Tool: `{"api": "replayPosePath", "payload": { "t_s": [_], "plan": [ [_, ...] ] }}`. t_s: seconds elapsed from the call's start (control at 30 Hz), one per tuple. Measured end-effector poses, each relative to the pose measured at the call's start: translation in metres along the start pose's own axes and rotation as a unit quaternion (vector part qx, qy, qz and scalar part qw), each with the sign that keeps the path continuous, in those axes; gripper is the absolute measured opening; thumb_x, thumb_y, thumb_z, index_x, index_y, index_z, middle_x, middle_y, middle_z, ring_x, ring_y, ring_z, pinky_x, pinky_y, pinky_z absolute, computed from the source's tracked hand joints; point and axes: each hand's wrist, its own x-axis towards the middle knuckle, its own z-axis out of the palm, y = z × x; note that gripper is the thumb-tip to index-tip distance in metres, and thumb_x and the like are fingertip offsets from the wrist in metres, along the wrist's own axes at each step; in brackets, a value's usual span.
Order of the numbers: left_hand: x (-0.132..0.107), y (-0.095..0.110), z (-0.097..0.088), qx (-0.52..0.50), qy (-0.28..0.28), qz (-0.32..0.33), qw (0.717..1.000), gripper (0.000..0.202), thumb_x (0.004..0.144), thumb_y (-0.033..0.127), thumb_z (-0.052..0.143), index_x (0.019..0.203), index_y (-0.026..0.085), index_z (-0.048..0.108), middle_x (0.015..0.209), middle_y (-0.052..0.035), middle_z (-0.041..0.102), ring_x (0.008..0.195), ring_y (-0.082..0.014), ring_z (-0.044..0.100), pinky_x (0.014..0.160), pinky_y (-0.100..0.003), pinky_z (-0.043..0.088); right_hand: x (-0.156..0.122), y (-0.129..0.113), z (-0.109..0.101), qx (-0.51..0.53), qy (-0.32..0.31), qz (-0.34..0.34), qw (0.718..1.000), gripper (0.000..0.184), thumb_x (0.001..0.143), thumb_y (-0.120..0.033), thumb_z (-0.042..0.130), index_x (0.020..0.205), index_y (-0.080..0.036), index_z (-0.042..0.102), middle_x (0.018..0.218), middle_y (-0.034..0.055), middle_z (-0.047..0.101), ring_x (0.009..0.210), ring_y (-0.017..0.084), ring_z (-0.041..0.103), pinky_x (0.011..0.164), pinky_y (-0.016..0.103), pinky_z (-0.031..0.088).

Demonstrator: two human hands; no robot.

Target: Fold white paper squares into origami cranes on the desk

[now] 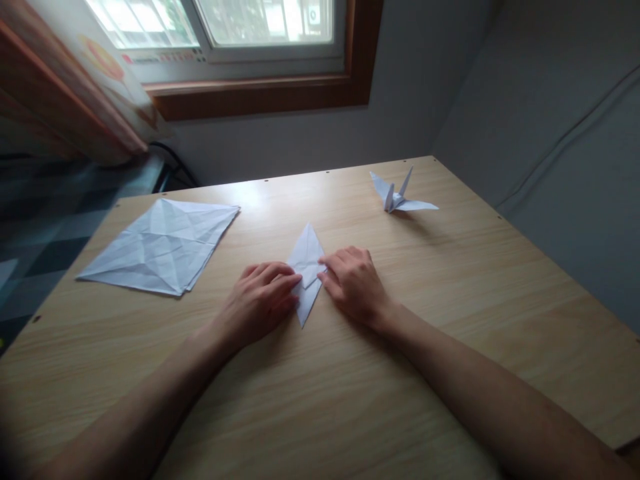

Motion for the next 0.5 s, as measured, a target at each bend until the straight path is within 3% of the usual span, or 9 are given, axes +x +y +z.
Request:
{"api": "replayPosePath", "payload": {
  "t_s": [0.1,0.17,0.3,0.5],
  "plan": [
    [-0.0004,0.0020,0.0015,-0.016,0.000,0.012,1.000,0.023,0.089,0.029,0.058,0.109,0.021,0.064,0.105,-0.0087,0.065,0.114,-0.0281,0.056,0.094,-0.044,0.044,0.0013,-0.0009,0.0030,-0.017,0.007,0.029,0.999,0.033,0.088,-0.031,0.060,0.116,-0.015,0.062,0.113,0.0132,0.068,0.105,0.030,0.056,0.092,0.044,0.038],
    [-0.0005,0.0025,0.0025,-0.028,0.002,0.016,0.999,0.023,0.087,0.029,0.059,0.108,0.020,0.064,0.102,-0.0089,0.063,0.110,-0.0276,0.059,0.092,-0.043,0.046,0.0022,-0.0001,0.0048,-0.007,0.001,0.039,0.999,0.040,0.086,-0.031,0.061,0.123,-0.015,0.059,0.118,0.0142,0.066,0.109,0.031,0.055,0.094,0.046,0.038],
    [-0.0002,0.0008,0.0034,-0.051,0.010,0.022,0.998,0.023,0.085,0.027,0.062,0.107,0.021,0.065,0.101,-0.0078,0.063,0.103,-0.0257,0.062,0.090,-0.042,0.048,0.0039,0.0012,0.0069,0.056,-0.009,0.049,0.997,0.038,0.084,-0.024,0.062,0.121,-0.017,0.060,0.119,0.0115,0.067,0.109,0.030,0.057,0.096,0.047,0.040],
    [-0.0007,-0.0020,0.0043,-0.056,0.020,0.033,0.998,0.021,0.086,0.027,0.059,0.105,0.020,0.066,0.102,-0.0078,0.065,0.102,-0.0250,0.064,0.090,-0.042,0.049,0.0070,0.0019,0.0075,0.118,0.031,0.097,0.988,0.040,0.077,-0.016,0.067,0.117,-0.018,0.063,0.112,0.0097,0.069,0.106,0.028,0.059,0.095,0.047,0.045]
  ]
}}
